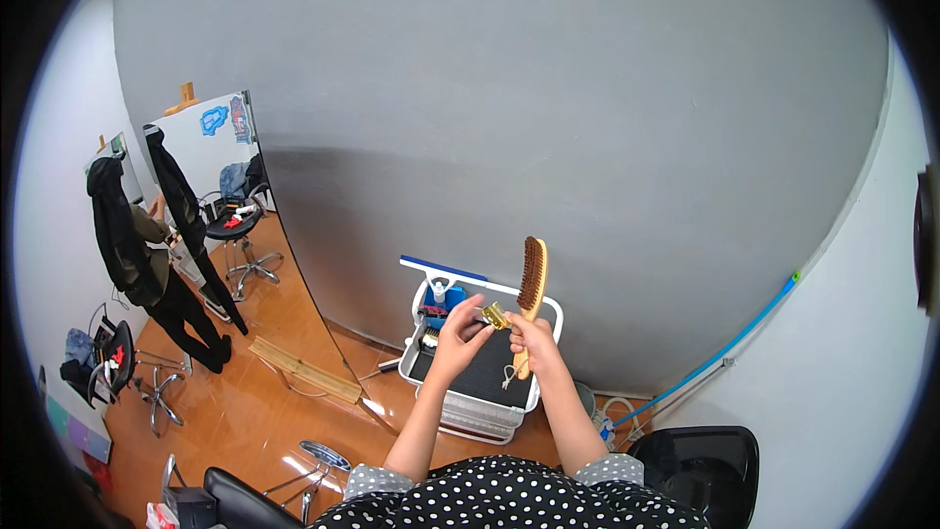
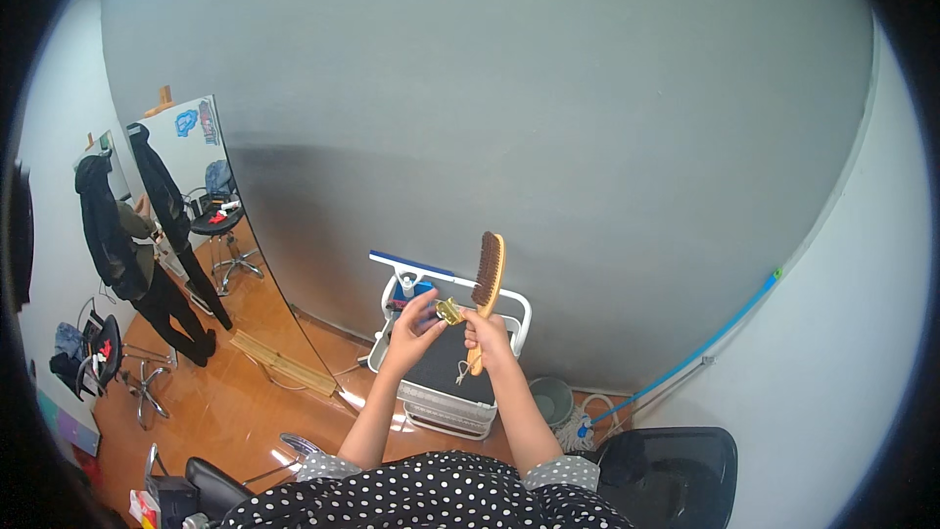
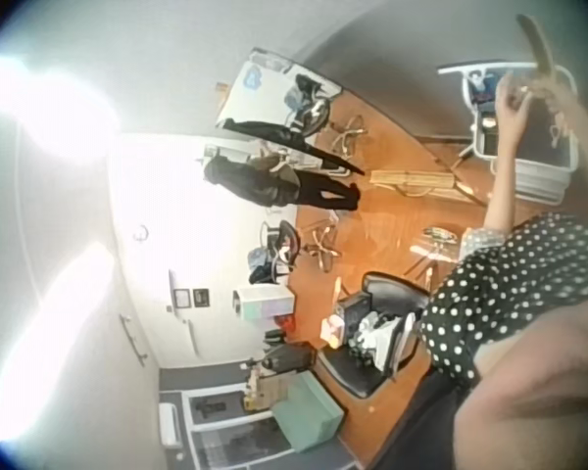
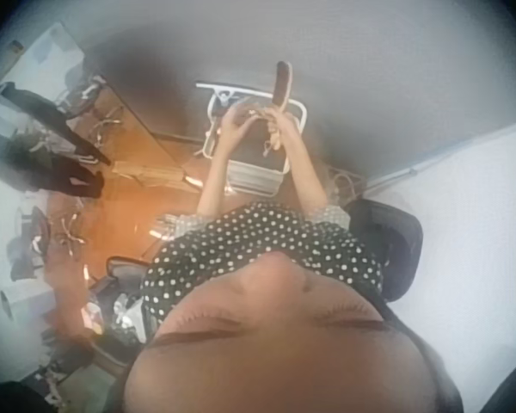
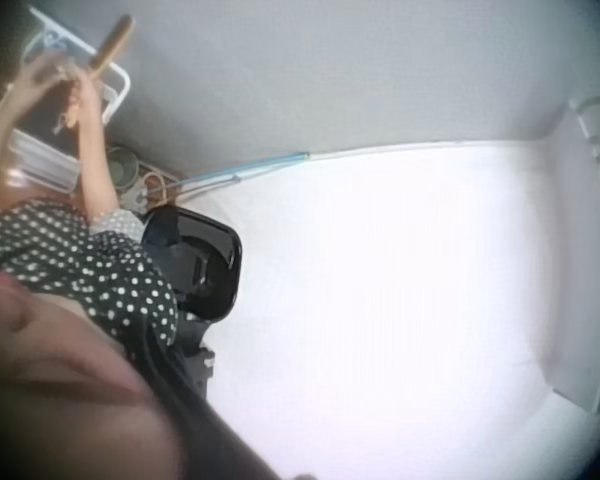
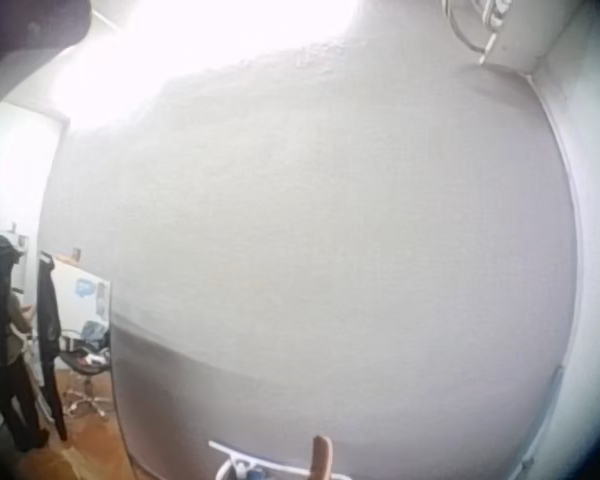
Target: The person unwraps small razor components and handles a wooden brush near a barber trolley, placing items on a black surface and a chair.
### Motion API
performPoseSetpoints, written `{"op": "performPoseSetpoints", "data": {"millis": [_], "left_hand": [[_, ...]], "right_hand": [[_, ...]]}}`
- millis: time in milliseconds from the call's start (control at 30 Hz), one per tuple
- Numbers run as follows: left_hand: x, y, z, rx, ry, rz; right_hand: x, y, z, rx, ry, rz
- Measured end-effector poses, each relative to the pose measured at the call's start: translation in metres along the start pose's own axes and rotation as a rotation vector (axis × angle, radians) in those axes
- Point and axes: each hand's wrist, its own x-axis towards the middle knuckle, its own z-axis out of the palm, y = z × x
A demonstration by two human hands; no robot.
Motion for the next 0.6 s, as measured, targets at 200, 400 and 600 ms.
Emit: {"op": "performPoseSetpoints", "data": {"millis": [200,400,600], "left_hand": [[-0.004,-0.026,0.000,-0.550,-0.001,-0.617],[-0.002,-0.031,-0.005,-0.454,0.141,-0.663],[-0.005,-0.028,-0.011,-0.474,0.201,-0.678]], "right_hand": [[-0.007,0.003,0.007,-0.309,0.037,-0.162],[-0.025,0.017,0.001,-0.885,0.153,-0.694],[-0.041,0.005,-0.008,-1.254,0.447,-0.546]]}}
